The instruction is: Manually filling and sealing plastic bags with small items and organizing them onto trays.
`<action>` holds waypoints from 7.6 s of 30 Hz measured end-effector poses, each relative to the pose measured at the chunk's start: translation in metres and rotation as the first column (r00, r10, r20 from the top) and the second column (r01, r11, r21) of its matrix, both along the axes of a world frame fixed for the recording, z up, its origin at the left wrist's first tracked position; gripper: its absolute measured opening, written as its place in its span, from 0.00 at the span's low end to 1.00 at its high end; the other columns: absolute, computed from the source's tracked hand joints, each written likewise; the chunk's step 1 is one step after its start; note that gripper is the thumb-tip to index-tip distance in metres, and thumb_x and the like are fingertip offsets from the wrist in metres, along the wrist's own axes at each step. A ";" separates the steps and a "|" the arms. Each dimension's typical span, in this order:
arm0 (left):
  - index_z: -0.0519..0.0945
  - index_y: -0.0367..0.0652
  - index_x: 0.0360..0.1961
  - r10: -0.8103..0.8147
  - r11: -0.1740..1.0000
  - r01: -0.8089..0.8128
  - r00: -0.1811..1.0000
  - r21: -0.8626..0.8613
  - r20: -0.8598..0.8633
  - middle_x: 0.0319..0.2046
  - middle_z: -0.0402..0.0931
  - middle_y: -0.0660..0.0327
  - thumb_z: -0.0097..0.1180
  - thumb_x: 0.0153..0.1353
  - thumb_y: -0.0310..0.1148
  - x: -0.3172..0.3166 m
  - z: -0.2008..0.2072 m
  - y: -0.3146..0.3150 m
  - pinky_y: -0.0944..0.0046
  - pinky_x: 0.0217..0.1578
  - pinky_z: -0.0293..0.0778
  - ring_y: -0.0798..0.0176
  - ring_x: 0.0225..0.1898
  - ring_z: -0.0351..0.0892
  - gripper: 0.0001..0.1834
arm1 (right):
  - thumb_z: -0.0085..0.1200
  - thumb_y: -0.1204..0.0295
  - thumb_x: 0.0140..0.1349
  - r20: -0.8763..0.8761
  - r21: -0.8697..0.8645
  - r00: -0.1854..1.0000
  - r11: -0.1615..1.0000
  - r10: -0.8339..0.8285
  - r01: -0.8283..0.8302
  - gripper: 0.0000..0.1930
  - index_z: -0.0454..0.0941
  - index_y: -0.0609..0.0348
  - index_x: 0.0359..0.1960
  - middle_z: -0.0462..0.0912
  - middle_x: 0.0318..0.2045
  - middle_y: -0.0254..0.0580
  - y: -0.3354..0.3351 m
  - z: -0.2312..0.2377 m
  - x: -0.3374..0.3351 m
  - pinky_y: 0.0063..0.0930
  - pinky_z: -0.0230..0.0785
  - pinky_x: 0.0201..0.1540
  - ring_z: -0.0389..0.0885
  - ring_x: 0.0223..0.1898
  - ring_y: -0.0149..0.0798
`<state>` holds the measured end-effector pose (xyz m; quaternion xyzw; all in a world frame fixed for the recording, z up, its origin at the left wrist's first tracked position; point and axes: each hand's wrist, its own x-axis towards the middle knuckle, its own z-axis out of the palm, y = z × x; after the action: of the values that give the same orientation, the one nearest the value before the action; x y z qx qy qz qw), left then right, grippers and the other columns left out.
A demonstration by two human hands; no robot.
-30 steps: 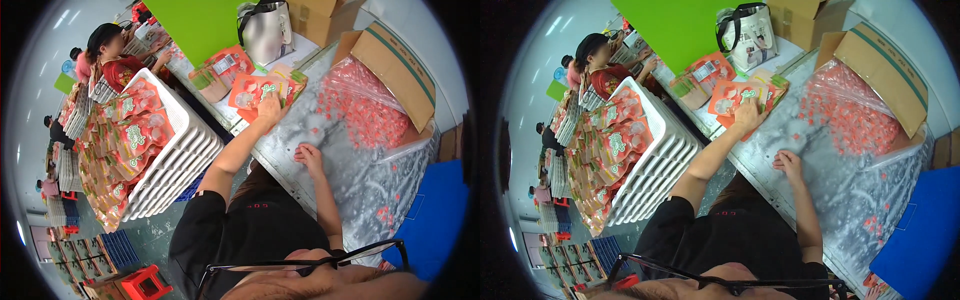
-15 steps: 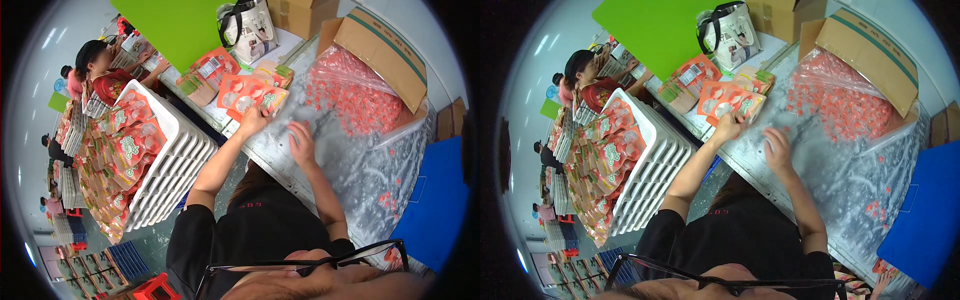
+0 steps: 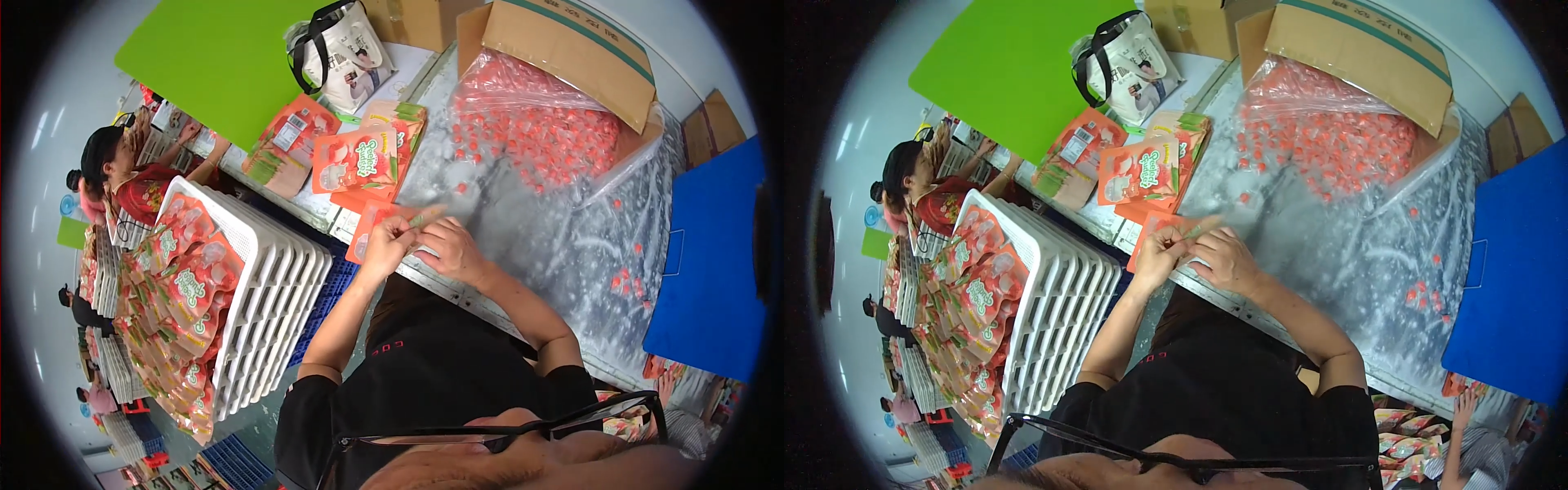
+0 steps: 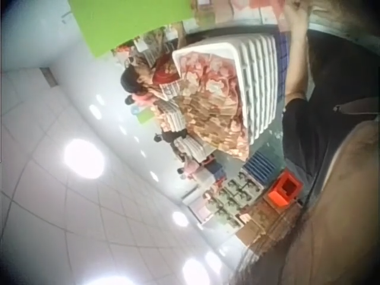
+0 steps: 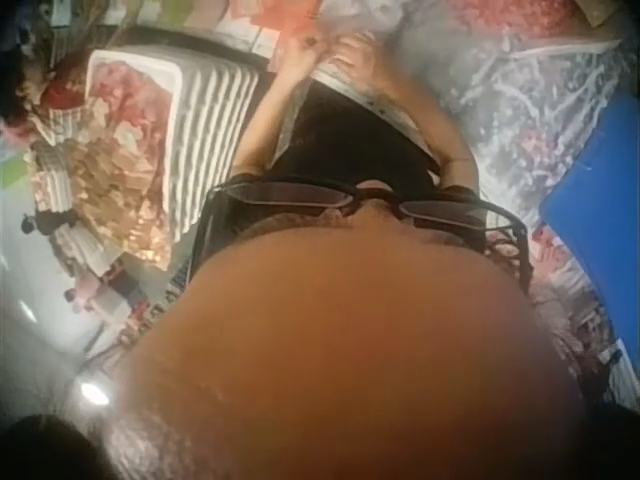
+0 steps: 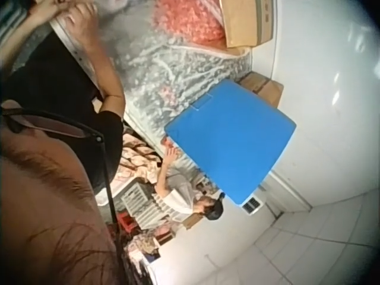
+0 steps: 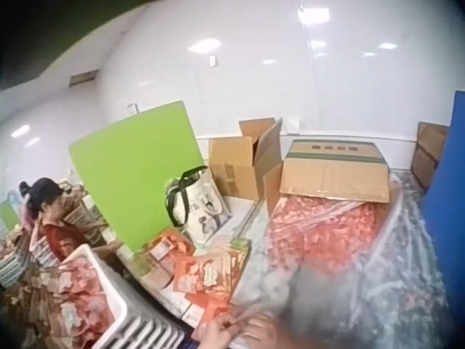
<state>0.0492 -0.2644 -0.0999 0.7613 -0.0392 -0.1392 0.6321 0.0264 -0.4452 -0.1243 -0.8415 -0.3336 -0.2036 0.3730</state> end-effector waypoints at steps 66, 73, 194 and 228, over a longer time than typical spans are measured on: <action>0.67 0.40 0.65 -0.299 0.846 0.156 0.931 -0.510 -0.212 0.56 0.74 0.61 0.60 0.47 0.28 -0.037 -0.023 0.057 0.62 0.62 0.63 0.64 0.59 0.71 0.40 | 0.52 0.61 0.68 -0.737 0.577 0.675 0.523 0.004 0.627 0.25 0.71 0.54 0.65 0.71 0.64 0.51 -0.116 -0.102 0.020 0.36 0.60 0.67 0.68 0.66 0.49; 0.66 0.39 0.66 -0.281 0.869 0.150 0.934 -0.472 -0.219 0.57 0.73 0.61 0.59 0.46 0.27 -0.039 -0.017 0.055 0.62 0.63 0.62 0.64 0.60 0.71 0.41 | 0.58 0.64 0.63 -0.362 0.012 0.865 0.926 -0.349 0.379 0.25 0.73 0.61 0.61 0.70 0.65 0.49 -0.103 -0.083 0.004 0.46 0.58 0.68 0.65 0.67 0.52; 0.71 0.51 0.64 -0.694 0.712 0.551 0.648 0.435 0.314 0.55 0.55 0.51 0.65 0.58 0.32 -0.015 0.015 -0.019 0.51 0.62 0.67 0.48 0.60 0.66 0.31 | 0.51 0.65 0.73 -0.402 0.858 0.792 -0.114 0.459 0.501 0.10 0.72 0.55 0.33 0.71 0.24 0.32 -0.017 0.020 -0.007 0.17 0.56 0.19 0.66 0.21 0.24; 0.79 0.47 0.49 -0.801 0.510 0.428 0.552 0.746 0.231 0.49 0.74 0.49 0.57 0.58 0.25 -0.032 -0.064 -0.060 0.43 0.53 0.72 0.43 0.55 0.73 0.17 | 0.57 0.57 0.67 -0.489 0.596 0.578 -0.233 0.654 0.768 0.14 0.70 0.50 0.31 0.71 0.25 0.31 -0.050 -0.051 -0.041 0.19 0.52 0.18 0.63 0.19 0.27</action>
<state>0.0175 -0.3241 -0.1640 0.8537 -0.4552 -0.1437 0.2084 -0.0146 -0.4953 -0.1754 -0.1775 0.2457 0.0105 0.9529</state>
